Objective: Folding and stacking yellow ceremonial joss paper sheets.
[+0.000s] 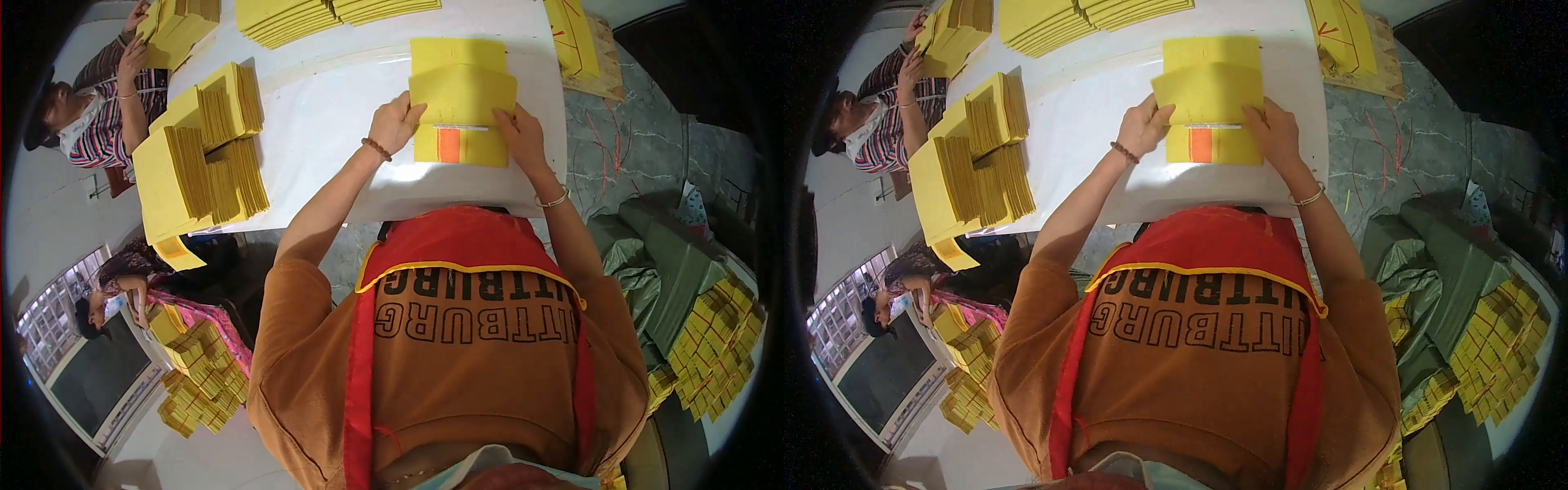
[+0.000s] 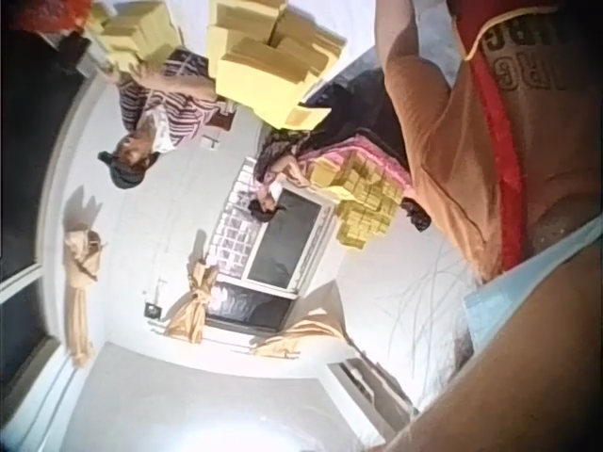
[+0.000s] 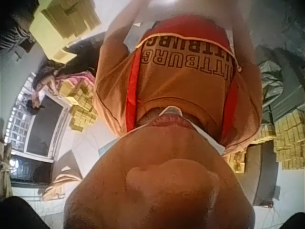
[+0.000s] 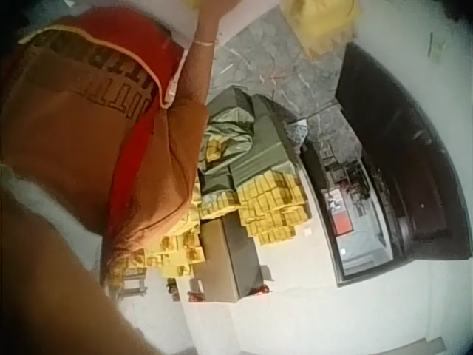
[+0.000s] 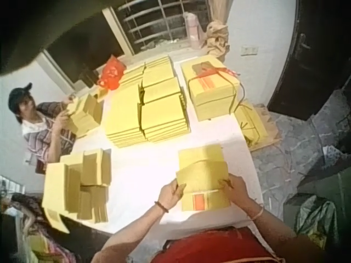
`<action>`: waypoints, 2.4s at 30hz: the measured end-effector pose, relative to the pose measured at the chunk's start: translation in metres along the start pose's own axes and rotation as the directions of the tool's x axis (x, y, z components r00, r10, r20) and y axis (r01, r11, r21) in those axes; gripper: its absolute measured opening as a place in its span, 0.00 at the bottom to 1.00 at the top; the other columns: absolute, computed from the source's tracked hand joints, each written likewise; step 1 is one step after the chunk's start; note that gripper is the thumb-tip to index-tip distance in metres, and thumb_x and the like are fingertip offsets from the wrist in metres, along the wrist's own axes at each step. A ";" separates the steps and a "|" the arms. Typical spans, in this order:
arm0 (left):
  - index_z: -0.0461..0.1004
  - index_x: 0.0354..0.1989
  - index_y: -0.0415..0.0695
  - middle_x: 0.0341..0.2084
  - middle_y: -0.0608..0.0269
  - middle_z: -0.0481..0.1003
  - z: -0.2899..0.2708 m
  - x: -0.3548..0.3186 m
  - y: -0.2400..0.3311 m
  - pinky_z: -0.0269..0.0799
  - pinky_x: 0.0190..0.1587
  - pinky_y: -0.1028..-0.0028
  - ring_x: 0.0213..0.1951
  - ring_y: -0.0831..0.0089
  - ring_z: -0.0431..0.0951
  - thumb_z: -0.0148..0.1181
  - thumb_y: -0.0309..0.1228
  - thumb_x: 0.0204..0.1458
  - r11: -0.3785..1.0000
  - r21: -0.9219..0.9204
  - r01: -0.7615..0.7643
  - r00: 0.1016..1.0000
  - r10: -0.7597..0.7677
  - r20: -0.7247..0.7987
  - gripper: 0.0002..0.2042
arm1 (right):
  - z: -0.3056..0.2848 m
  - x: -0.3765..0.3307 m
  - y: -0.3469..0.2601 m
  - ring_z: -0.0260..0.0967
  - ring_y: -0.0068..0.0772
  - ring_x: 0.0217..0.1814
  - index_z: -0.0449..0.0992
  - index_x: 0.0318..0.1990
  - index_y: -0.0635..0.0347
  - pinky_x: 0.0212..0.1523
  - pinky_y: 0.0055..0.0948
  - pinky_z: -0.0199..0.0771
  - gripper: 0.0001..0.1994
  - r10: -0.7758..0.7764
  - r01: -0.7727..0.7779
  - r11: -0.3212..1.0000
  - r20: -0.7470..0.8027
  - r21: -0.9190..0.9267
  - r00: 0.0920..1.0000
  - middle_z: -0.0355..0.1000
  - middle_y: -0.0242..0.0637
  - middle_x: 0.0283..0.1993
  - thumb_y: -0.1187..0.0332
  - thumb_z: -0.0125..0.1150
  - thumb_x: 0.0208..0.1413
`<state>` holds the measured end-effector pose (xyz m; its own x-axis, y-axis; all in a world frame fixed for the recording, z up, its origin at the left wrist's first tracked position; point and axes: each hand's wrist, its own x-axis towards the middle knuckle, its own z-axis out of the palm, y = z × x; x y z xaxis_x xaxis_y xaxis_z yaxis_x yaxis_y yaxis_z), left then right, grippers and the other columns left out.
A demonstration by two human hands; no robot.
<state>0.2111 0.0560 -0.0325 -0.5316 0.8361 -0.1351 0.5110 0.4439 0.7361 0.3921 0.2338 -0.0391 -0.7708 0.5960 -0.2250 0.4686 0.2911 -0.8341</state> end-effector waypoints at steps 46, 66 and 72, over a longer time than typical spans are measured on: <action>0.57 0.61 0.49 0.61 0.50 0.55 0.058 0.038 0.020 0.45 0.62 0.54 0.63 0.53 0.51 0.47 0.48 0.54 0.711 0.585 -0.391 0.897 0.438 0.068 0.28 | 0.029 0.002 -0.004 0.58 0.39 0.60 0.67 0.54 0.48 0.55 0.52 0.54 0.21 -0.379 0.142 0.830 -0.359 -0.539 0.853 0.63 0.35 0.57 0.58 0.54 0.53; 0.54 0.62 0.47 0.62 0.51 0.51 0.044 0.040 0.008 0.41 0.63 0.52 0.64 0.55 0.48 0.49 0.44 0.53 0.817 0.342 -0.465 0.882 0.462 0.097 0.29 | 0.047 -0.025 0.004 0.41 0.36 0.71 0.57 0.61 0.55 0.61 0.65 0.35 0.30 -0.437 0.325 0.627 0.025 -0.708 0.899 0.49 0.39 0.67 0.47 0.46 0.55; 0.55 0.62 0.49 0.62 0.52 0.51 0.043 0.036 0.009 0.38 0.63 0.51 0.65 0.56 0.46 0.47 0.49 0.53 0.678 0.507 -0.532 0.840 0.498 0.216 0.30 | 0.036 -0.023 0.010 0.41 0.36 0.71 0.56 0.62 0.56 0.62 0.63 0.34 0.32 -0.465 0.389 0.576 0.103 -0.719 0.879 0.47 0.39 0.68 0.47 0.47 0.55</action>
<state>0.2256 0.1043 -0.0597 -0.0464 0.9929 0.1094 0.9719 0.0196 0.2344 0.3991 0.1965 -0.0606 -0.9403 0.3111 0.1383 0.2800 0.9377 -0.2056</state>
